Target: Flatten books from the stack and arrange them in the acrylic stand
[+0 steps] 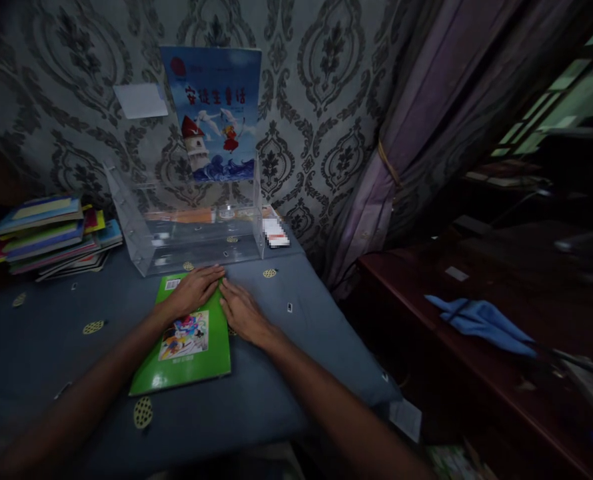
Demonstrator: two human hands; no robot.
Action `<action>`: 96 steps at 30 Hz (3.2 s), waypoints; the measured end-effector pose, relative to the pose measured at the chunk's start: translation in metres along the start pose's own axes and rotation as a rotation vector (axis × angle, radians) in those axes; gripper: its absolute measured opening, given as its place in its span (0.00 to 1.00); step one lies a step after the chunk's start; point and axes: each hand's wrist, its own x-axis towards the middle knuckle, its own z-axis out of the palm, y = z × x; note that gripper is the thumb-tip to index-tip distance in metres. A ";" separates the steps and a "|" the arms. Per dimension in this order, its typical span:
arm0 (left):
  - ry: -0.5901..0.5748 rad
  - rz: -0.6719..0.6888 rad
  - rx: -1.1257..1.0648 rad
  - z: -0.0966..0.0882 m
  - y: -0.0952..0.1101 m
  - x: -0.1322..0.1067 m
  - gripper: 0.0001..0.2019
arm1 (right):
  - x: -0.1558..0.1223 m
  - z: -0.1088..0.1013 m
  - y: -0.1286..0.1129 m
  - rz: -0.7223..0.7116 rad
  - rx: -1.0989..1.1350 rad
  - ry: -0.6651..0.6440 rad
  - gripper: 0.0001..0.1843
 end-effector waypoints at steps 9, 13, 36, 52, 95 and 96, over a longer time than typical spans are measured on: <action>-0.120 0.096 -0.112 -0.015 0.003 -0.013 0.21 | -0.003 -0.001 -0.012 0.030 -0.115 0.040 0.21; -0.131 0.089 -0.093 -0.016 0.004 -0.015 0.21 | -0.002 -0.002 -0.012 0.037 -0.084 0.017 0.21; -0.163 0.088 -0.079 -0.022 0.023 -0.026 0.22 | -0.028 -0.005 -0.024 0.029 -0.066 -0.029 0.23; -0.159 0.098 -0.176 -0.030 0.035 -0.035 0.20 | -0.084 -0.028 -0.043 -0.024 0.075 -0.263 0.46; -0.218 0.110 -0.190 -0.034 0.044 -0.058 0.21 | -0.064 -0.019 -0.035 -0.127 -0.057 -0.162 0.32; -0.218 0.112 -0.193 -0.034 0.044 -0.059 0.21 | -0.063 -0.019 -0.035 -0.132 -0.053 -0.153 0.32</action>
